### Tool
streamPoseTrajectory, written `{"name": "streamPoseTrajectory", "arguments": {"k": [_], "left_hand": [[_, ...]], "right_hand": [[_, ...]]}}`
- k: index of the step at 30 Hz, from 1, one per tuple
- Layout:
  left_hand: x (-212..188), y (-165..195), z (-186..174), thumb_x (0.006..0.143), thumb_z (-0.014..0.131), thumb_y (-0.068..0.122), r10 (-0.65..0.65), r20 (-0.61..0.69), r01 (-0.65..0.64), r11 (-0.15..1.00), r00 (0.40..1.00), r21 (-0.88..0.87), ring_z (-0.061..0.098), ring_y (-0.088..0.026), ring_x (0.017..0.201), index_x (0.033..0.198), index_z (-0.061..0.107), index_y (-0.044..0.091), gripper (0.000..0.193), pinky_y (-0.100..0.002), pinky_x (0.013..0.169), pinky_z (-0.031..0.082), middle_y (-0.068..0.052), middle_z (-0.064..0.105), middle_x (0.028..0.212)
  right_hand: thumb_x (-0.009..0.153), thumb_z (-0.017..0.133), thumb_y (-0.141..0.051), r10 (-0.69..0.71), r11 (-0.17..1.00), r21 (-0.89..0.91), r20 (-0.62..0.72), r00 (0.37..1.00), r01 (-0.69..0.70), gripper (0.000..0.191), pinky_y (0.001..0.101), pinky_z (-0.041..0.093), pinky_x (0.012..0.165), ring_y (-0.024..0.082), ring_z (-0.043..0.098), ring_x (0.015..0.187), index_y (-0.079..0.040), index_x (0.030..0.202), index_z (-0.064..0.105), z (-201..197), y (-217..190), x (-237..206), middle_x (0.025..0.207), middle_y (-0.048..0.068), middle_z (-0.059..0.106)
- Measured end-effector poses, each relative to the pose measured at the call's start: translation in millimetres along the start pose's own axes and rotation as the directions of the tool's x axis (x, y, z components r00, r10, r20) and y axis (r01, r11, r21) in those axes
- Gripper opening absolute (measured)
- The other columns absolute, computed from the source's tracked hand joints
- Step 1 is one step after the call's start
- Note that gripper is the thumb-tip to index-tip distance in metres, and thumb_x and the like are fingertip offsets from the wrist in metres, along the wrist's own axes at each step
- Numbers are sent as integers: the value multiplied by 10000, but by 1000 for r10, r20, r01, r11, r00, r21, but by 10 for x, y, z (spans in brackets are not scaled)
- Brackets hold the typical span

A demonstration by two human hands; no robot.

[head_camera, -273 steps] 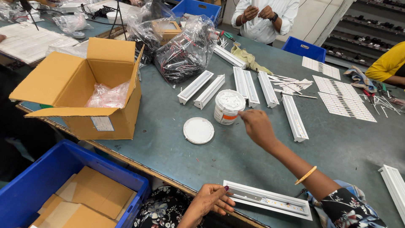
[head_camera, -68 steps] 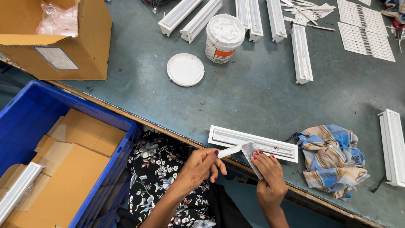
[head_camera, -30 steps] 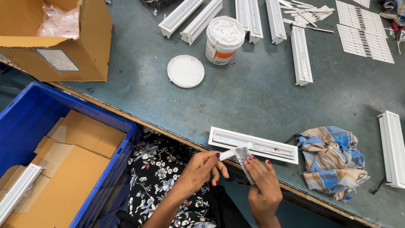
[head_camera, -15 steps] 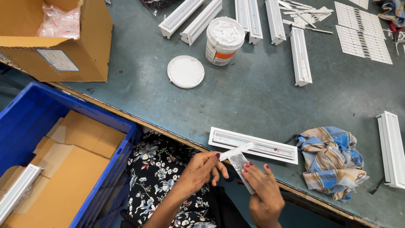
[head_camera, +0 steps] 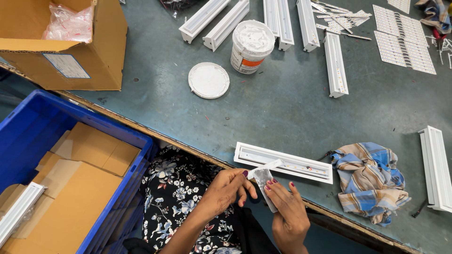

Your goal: The person assembles LED light fixtures at a workbench. They apply a white paste to the interior of a fixture using a small metal spatula, then insert an LED strip and press it into place. The person repeats this process with a second fixture, handling the components and tools with both hands.

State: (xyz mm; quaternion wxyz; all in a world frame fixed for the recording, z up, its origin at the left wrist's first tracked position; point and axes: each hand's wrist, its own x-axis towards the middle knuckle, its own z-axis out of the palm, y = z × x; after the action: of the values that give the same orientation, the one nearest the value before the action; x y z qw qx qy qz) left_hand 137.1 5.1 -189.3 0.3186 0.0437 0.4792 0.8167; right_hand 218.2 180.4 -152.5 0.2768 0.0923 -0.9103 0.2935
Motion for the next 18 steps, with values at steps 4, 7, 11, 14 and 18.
{"name": "streamPoseTrajectory", "arguments": {"k": [4, 7, 11, 14, 18], "left_hand": [[18, -11, 8, 1083, 420, 163, 0, -3, -1, 1000, 1000, -24, 591, -71, 496, 1190, 635, -98, 355, -170, 380, 382, -139, 741, 829], [16, 3, 14, 1081, 414, 169, -10, -15, 10, 1000, 1000, -1, 587, -69, 490, 1194, 636, -97, 364, -168, 373, 375, -135, 740, 821], [-2, 33, 23, 1082, 415, 163, 6, -4, -6, 1000, 1000, 9, 579, -67, 497, 1214, 630, -95, 361, -172, 385, 394, -133, 738, 822], [-16, 51, 13, 1074, 403, 179, -13, -20, 14, 998, 1000, 66, 568, -60, 481, 1222, 632, -73, 371, -164, 362, 356, -123, 734, 803], [0, 32, 2, 1086, 419, 178, -6, 2, 6, 1000, 1000, 5, 574, -64, 503, 1231, 628, -89, 369, -175, 406, 412, -133, 736, 827]], "right_hand": [[803, 541, 159, 0, 1000, 20, 4, 1000, 0, 436, 478, 433, 1171, 236, 705, 1205, -75, 1089, 770, 0, -5, -34, 1146, 72, 774], [816, 551, 152, -6, 999, 44, 5, 1000, 6, 411, 479, 427, 1175, 235, 703, 1207, -73, 1080, 772, -18, 3, -45, 1141, 72, 777], [824, 523, 164, -14, 998, 66, -42, 999, 17, 416, 487, 410, 1211, 229, 708, 1212, -56, 1091, 754, -68, 55, -12, 1144, 84, 768], [828, 504, 181, -7, 999, 34, -75, 997, 9, 429, 483, 413, 1216, 235, 704, 1213, -42, 1103, 746, -90, 126, 59, 1156, 98, 759], [791, 490, 199, -40, 999, -33, -62, 997, 39, 466, 478, 419, 1197, 250, 698, 1207, -25, 1109, 747, -63, 199, 123, 1159, 111, 757]]}}
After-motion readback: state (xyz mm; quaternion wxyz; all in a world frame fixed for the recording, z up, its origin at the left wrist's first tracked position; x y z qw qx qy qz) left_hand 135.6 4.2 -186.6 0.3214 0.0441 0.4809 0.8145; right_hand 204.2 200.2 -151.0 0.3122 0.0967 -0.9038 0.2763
